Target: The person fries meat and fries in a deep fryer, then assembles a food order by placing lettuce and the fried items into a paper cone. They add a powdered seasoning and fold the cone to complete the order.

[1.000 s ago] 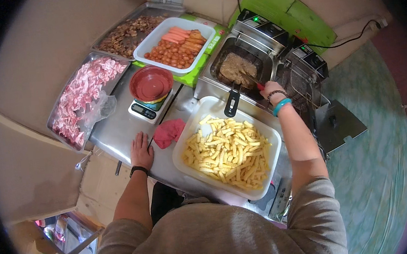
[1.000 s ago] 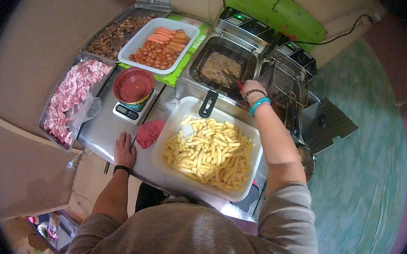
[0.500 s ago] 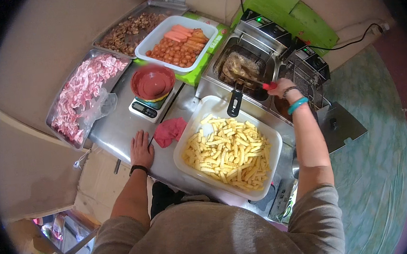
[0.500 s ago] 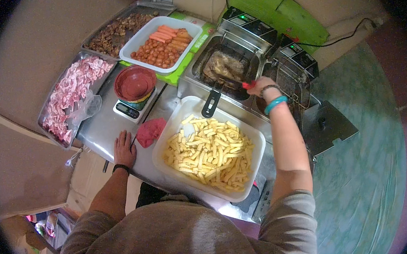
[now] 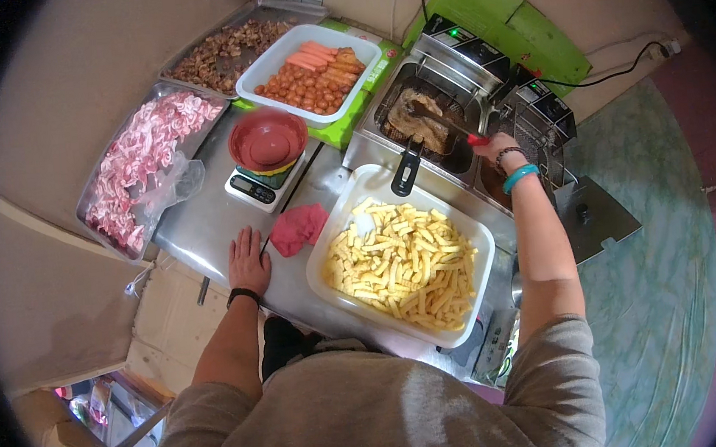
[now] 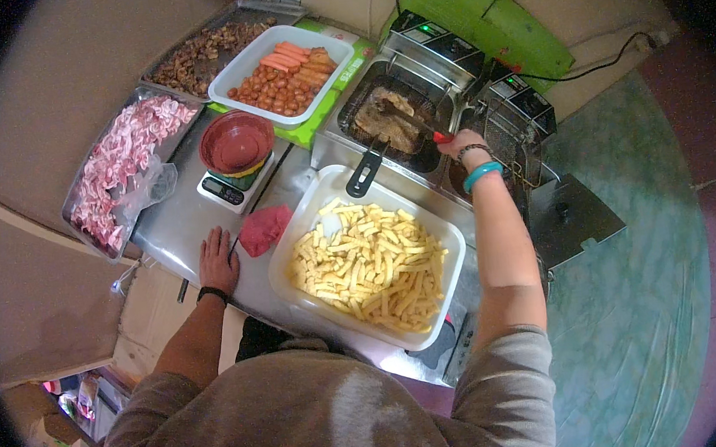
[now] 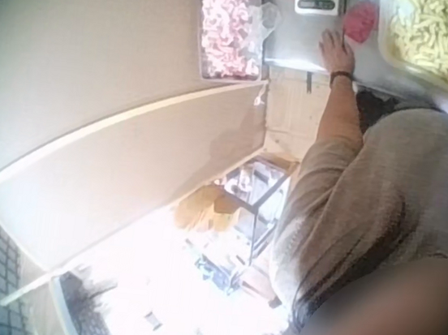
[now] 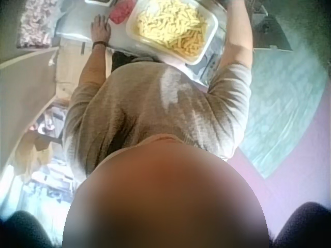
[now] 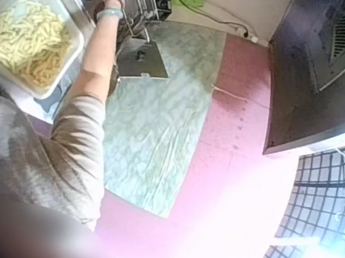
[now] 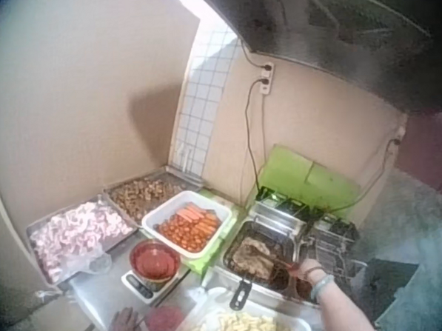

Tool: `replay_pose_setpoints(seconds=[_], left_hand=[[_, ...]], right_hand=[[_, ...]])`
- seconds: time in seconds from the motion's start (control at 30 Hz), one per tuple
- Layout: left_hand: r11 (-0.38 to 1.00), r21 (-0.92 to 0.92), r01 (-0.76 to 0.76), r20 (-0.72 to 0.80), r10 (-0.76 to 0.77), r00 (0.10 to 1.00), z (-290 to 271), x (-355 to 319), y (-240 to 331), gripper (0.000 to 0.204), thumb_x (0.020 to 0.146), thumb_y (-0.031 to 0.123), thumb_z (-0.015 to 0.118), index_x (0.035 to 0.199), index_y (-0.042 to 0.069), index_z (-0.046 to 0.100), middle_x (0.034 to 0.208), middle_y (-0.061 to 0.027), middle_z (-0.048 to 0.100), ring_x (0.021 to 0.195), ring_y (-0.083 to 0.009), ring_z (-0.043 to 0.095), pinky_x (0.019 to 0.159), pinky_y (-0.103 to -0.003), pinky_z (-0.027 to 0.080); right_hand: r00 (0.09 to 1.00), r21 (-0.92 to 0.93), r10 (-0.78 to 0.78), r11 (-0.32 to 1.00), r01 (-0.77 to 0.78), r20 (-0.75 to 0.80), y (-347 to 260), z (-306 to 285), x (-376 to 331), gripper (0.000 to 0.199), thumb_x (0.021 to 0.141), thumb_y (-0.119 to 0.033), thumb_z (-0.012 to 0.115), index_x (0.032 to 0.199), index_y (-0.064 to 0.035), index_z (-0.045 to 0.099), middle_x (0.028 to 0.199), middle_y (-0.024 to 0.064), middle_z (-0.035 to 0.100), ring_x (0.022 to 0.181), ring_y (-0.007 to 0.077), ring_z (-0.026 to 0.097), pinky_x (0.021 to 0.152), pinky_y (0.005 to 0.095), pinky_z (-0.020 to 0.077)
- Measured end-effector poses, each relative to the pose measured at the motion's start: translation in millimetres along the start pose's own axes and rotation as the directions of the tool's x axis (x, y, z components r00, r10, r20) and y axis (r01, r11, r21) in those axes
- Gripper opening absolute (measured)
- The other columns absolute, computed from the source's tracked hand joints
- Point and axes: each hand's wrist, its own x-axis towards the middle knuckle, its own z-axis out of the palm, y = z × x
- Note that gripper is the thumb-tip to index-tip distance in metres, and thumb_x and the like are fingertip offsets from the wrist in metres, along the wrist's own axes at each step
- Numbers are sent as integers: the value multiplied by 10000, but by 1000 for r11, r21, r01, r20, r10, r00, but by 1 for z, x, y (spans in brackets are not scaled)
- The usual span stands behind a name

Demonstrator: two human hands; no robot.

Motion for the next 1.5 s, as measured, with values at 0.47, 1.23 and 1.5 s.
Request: replay_pose_setpoints(seconds=[0.47,1.23,1.5], left_hand=[[1000,10,-2,21,2,1000,0,3,0,482,794,181,484,1245,51,378,1342,-131,302,1257,-265,272,1048,-417,187],[1000,12,6,-2,-6,1000,-1,3,0,491,787,200,476,1249,66,382,1343,-115,308,1266,-246,261,1048,-407,182],[1000,24,-19,-10,19,1000,3,6,-1,495,783,202,481,1248,66,381,1339,-116,314,1262,-247,267,1045,-409,191]], right_hand=[[979,-6,-204,979,204,30,7,-18,-16,378,678,-367,649,958,-114,635,878,130,629,833,290,594,735,364,467],[995,-191,-23,981,43,101,-13,-49,-11,399,693,-405,593,949,-102,635,1030,136,591,972,298,554,816,391,454],[992,-253,-42,965,71,121,-2,3,17,423,652,-417,621,965,-132,637,984,148,606,932,305,571,803,378,462]])
